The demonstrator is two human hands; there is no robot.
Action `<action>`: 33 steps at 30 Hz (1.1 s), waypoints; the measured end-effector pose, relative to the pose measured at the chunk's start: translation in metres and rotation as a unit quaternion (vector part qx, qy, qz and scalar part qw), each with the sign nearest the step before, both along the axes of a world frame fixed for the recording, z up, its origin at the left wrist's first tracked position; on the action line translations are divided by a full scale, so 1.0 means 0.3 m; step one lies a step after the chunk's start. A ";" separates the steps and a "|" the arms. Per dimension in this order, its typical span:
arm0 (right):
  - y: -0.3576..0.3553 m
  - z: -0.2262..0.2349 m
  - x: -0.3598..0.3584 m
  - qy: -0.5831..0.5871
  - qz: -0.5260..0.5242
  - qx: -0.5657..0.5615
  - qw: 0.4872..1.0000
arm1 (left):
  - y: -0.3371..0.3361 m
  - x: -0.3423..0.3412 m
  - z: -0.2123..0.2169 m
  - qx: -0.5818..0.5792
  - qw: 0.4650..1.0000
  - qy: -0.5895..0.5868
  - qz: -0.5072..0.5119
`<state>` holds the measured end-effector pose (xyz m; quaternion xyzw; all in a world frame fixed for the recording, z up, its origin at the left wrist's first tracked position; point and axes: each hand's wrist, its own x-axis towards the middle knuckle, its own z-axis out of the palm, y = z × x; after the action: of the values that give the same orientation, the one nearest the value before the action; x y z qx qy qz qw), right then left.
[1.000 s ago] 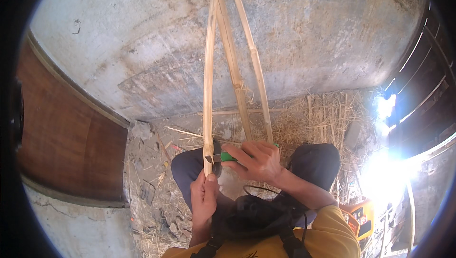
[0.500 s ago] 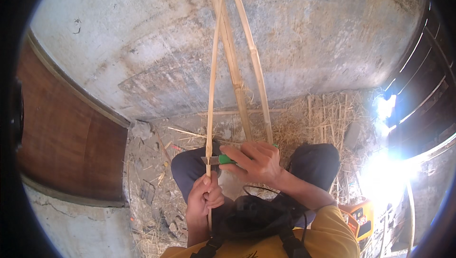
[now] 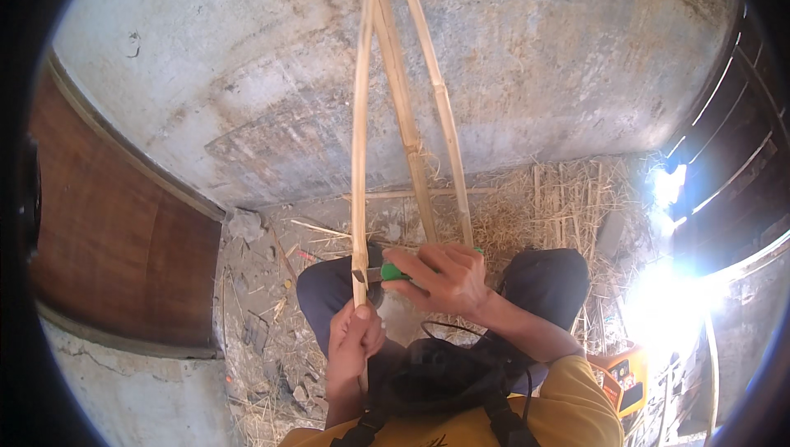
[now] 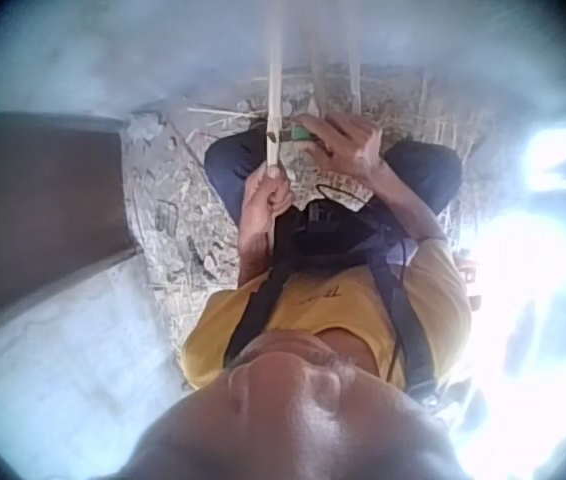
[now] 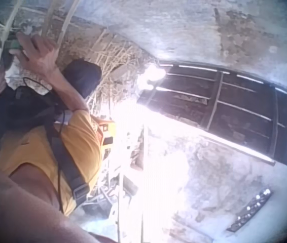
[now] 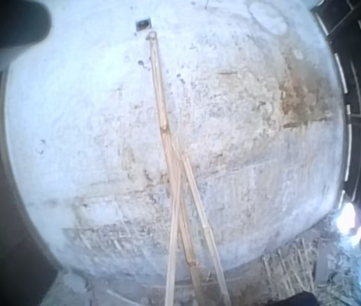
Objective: The person is using a utility knife to shave thin strips from several bamboo sticks while sitting on the ground.
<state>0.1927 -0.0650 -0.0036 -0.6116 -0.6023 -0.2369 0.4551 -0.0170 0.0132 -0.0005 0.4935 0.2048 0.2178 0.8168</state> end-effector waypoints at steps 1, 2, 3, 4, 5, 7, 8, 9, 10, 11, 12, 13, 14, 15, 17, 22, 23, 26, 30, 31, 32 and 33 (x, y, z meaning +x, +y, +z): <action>-0.002 0.004 0.000 -0.001 0.003 0.003 1.000 | 0.016 -0.011 -0.011 -0.078 0.995 -0.030 -0.044; -0.002 0.007 -0.003 -0.003 0.003 0.003 1.000 | 0.035 -0.022 -0.010 -0.157 0.982 -0.061 -0.087; -0.003 0.008 -0.007 -0.005 0.003 0.004 1.000 | 0.045 -0.026 -0.013 -0.234 0.959 -0.091 -0.129; -0.002 0.010 -0.009 -0.008 0.004 0.005 1.000 | 0.050 -0.024 -0.021 -0.230 0.961 -0.091 -0.124; -0.001 0.007 -0.009 -0.005 0.003 0.006 1.000 | 0.053 -0.022 -0.031 -0.226 0.962 -0.091 -0.120; 0.002 0.000 -0.007 0.002 0.002 0.009 1.000 | 0.045 -0.014 -0.035 -0.086 0.994 -0.038 -0.061; 0.004 -0.002 -0.005 0.001 -0.001 0.004 1.000 | 0.027 0.000 -0.028 0.053 0.998 0.015 -0.004; 0.004 -0.003 -0.003 0.001 -0.004 -0.001 1.000 | 0.013 0.010 -0.018 0.191 0.978 0.068 0.053; 0.005 -0.004 -0.002 0.000 -0.006 -0.006 1.000 | 0.005 0.013 -0.001 0.274 0.952 0.106 0.084; 0.004 -0.005 -0.001 0.001 -0.008 -0.008 1.000 | -0.005 0.015 0.019 0.355 0.917 0.142 0.113; 0.004 -0.006 0.000 0.001 -0.009 -0.010 1.000 | -0.009 0.017 0.028 0.432 0.873 0.178 0.141; 0.003 -0.007 0.000 0.002 -0.011 -0.012 1.000 | -0.007 0.017 0.026 0.437 0.871 0.172 0.143; 0.003 -0.006 0.001 0.003 -0.009 -0.010 1.000 | -0.005 0.017 0.023 0.443 0.869 0.168 0.147; 0.003 -0.003 0.003 0.003 -0.007 -0.009 1.000 | -0.004 0.016 0.020 0.448 0.866 0.163 0.150; 0.001 0.005 0.003 0.002 0.000 -0.007 1.000 | -0.006 0.007 0.012 0.230 0.966 0.089 0.078; -0.003 0.013 -0.002 -0.007 0.009 0.009 1.000 | 0.052 -0.030 -0.044 -0.216 0.958 -0.106 -0.154; -0.002 0.015 -0.005 -0.007 0.009 0.013 1.000 | 0.068 -0.033 -0.063 -0.256 0.940 -0.128 -0.188; 0.000 0.021 -0.013 -0.005 0.007 0.018 1.000 | 0.077 -0.029 -0.094 -0.288 0.922 -0.151 -0.211; -0.004 0.020 -0.008 -0.002 0.003 0.005 1.000 | 0.044 -0.004 -0.041 -0.090 0.991 -0.043 -0.092; -0.006 0.019 -0.005 -0.002 0.003 0.001 1.000 | 0.040 0.002 -0.035 0.000 0.998 -0.014 -0.056; -0.008 0.015 -0.003 0.001 0.002 -0.005 1.000 | 0.035 0.007 -0.031 0.089 0.996 0.016 -0.020; -0.008 0.010 0.000 0.003 0.001 -0.011 1.000 | 0.032 0.009 -0.026 0.178 0.983 0.046 0.016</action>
<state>0.1928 -0.0676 -0.0006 -0.6171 -0.6039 -0.2276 0.4502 -0.0142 0.0227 -0.0083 0.6369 0.2082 0.2413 0.7020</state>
